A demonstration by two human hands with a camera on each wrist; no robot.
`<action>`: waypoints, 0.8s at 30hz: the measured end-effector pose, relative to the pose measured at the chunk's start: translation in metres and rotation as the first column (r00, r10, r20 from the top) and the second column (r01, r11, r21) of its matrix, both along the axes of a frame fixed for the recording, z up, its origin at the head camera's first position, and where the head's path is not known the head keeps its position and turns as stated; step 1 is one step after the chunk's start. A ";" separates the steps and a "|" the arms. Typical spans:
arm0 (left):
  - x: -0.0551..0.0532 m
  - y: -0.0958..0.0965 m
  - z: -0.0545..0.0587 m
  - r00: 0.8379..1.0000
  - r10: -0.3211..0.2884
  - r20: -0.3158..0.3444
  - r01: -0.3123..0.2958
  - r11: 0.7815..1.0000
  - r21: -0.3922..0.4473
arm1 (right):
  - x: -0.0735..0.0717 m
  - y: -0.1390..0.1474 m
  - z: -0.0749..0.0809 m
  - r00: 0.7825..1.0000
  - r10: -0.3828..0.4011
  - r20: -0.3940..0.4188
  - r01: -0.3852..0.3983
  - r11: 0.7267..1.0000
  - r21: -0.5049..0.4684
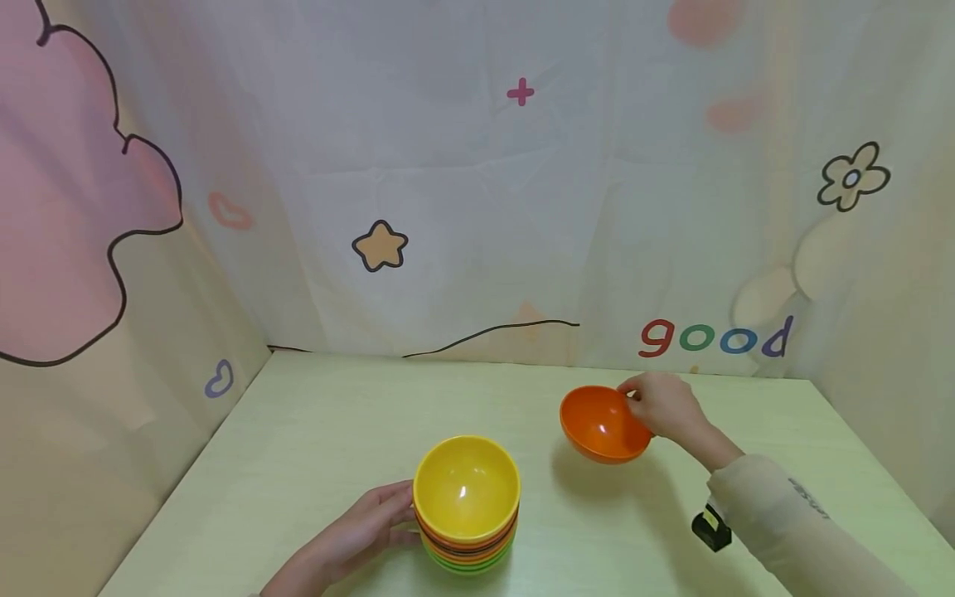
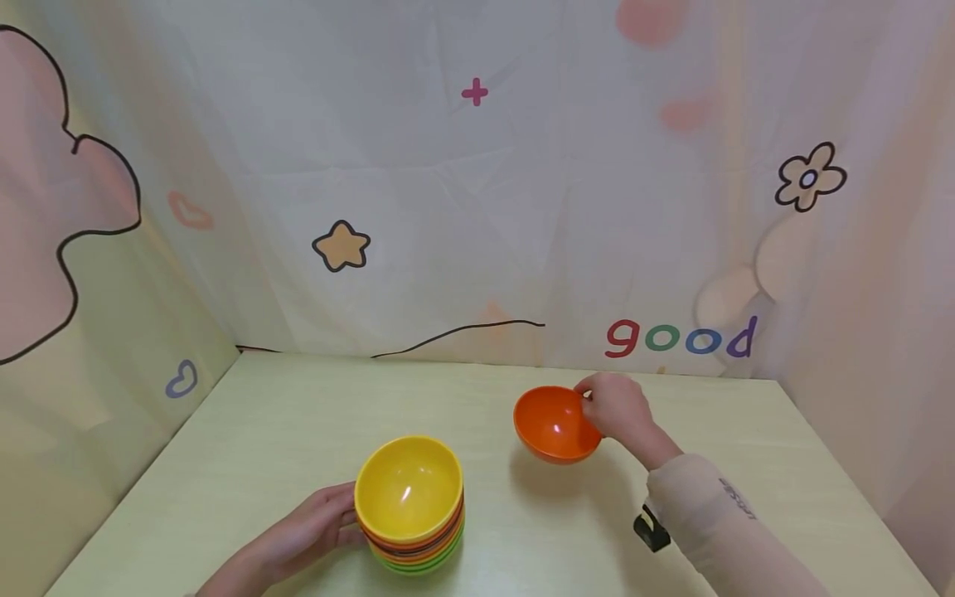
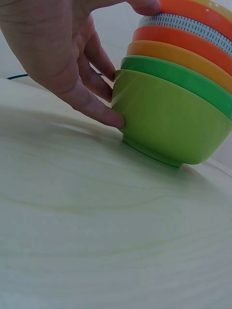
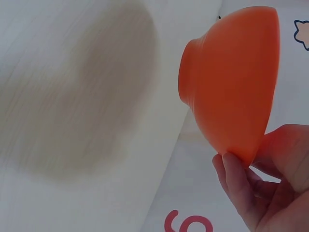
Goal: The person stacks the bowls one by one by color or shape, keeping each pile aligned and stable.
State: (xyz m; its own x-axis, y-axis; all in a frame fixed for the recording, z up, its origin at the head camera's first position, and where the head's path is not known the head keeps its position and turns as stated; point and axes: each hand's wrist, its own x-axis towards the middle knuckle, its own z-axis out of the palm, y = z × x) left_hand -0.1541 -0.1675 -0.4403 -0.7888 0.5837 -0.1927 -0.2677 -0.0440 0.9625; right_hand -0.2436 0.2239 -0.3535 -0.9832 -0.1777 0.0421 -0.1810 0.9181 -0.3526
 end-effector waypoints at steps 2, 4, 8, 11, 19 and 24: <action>0.000 0.000 0.000 1.000 -0.001 -0.002 0.001 1.000 0.002 | 0.000 -0.002 0.003 1.000 0.007 0.000 -0.007 1.000 -0.001; 0.000 0.000 0.000 1.000 -0.004 -0.004 0.004 1.000 0.003 | 0.001 -0.003 0.005 1.000 0.016 -0.005 -0.016 1.000 0.007; 0.000 0.000 0.001 1.000 -0.002 -0.002 0.002 1.000 -0.002 | 0.002 -0.006 0.011 0.998 0.044 -0.034 -0.043 0.999 0.019; 0.000 0.000 0.002 1.000 0.004 0.002 -0.004 1.000 -0.013 | 0.003 -0.010 0.016 0.996 0.070 -0.061 -0.069 0.997 0.026; 0.001 0.000 0.003 1.000 0.012 0.008 -0.012 0.999 -0.030 | 0.009 -0.030 0.030 0.990 0.113 -0.089 -0.111 0.993 0.033; 0.001 0.000 0.003 1.000 0.015 0.012 -0.014 1.000 -0.027 | 0.011 -0.039 0.037 0.988 0.123 -0.093 -0.121 0.992 0.025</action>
